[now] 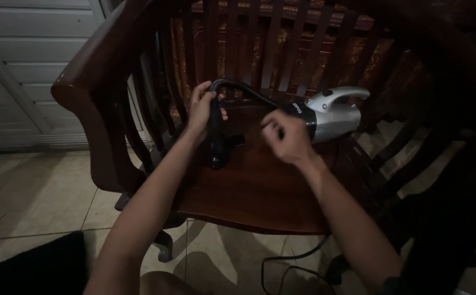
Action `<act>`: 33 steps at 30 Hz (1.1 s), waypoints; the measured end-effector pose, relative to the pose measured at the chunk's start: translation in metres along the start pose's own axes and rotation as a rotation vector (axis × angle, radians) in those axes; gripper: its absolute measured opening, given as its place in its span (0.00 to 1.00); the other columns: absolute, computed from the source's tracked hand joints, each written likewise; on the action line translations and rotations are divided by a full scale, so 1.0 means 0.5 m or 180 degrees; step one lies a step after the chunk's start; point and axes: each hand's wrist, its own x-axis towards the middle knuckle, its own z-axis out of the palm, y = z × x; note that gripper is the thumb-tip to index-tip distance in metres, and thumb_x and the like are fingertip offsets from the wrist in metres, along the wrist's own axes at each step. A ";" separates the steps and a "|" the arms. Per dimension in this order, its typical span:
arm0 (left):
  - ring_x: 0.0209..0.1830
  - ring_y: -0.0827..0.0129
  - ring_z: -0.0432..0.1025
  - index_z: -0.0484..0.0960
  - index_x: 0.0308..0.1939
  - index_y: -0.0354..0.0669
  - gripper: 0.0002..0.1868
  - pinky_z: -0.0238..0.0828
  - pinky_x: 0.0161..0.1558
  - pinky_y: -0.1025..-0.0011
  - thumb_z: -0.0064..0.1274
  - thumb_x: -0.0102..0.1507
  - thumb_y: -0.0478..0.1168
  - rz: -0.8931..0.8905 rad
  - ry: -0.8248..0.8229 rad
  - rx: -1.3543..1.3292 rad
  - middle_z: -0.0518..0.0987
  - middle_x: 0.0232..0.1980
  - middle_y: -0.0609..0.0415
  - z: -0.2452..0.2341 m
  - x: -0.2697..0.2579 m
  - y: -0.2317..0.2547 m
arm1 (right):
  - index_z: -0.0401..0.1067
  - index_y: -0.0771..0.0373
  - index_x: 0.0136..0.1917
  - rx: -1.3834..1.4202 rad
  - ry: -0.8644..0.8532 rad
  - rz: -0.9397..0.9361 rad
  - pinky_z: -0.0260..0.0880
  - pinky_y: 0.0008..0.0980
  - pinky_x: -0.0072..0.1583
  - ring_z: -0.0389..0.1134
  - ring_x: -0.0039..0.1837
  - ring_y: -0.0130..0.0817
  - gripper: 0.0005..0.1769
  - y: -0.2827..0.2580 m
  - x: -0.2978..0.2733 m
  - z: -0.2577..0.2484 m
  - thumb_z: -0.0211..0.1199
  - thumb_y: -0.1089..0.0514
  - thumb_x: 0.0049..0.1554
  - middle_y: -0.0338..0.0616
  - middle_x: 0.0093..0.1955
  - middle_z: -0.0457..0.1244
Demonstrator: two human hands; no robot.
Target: The recorder is assembling a handheld vacuum cleaner by attaching a hose and nozzle.
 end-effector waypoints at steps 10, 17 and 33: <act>0.24 0.65 0.74 0.54 0.73 0.51 0.28 0.81 0.27 0.65 0.41 0.70 0.40 0.0351 0.0565 0.0041 0.75 0.50 0.49 0.011 -0.007 -0.015 | 0.73 0.63 0.39 -0.0434 -0.1055 -0.0155 0.66 0.33 0.33 0.67 0.30 0.33 0.20 -0.106 0.012 0.063 0.70 0.44 0.57 0.44 0.29 0.66; 0.36 0.69 0.74 0.71 0.68 0.52 0.20 0.74 0.35 0.68 0.47 0.74 0.51 0.0983 0.0608 0.1642 0.78 0.47 0.52 0.024 -0.054 0.030 | 0.71 0.60 0.48 0.0753 -0.0350 0.1574 0.64 0.30 0.30 0.63 0.27 0.28 0.12 -0.006 0.026 0.029 0.54 0.50 0.65 0.39 0.29 0.66; 0.33 0.58 0.77 0.78 0.68 0.47 0.32 0.75 0.33 0.62 0.60 0.64 0.57 0.3009 -0.1414 0.4845 0.81 0.40 0.50 0.075 -0.118 0.073 | 0.70 0.62 0.42 0.0440 0.0476 0.1670 0.62 0.33 0.36 0.63 0.33 0.29 0.20 0.017 0.023 -0.031 0.47 0.52 0.71 0.40 0.32 0.63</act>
